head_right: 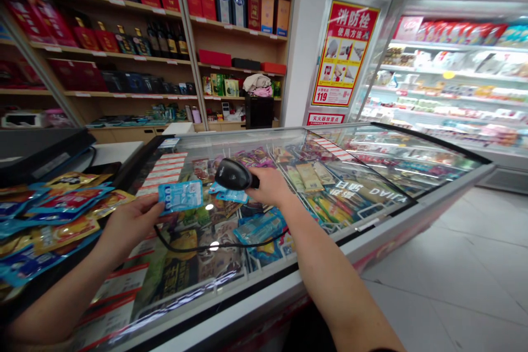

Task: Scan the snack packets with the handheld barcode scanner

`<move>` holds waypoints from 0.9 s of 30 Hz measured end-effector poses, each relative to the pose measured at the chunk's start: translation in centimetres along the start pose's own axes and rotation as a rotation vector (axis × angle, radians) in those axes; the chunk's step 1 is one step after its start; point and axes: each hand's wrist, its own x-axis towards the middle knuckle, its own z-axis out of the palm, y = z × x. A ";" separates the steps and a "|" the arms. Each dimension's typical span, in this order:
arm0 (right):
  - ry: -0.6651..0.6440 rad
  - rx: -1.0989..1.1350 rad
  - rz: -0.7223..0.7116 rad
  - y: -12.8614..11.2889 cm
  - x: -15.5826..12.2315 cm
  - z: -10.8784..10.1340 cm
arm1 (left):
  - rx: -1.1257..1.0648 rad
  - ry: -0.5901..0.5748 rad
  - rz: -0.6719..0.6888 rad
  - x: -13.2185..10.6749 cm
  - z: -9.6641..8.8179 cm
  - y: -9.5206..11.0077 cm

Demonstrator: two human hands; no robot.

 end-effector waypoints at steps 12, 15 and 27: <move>0.115 -0.104 0.286 5.4 -0.2 -0.6 | -0.457 -0.249 -0.311 1.7 4.9 5.7; 0.120 -0.103 0.289 5.6 -0.2 -0.4 | -0.491 -0.252 -0.335 2.1 6.9 6.2; 0.083 -0.079 0.300 4.9 -0.3 -0.6 | -0.219 -0.168 -0.126 1.0 5.6 4.7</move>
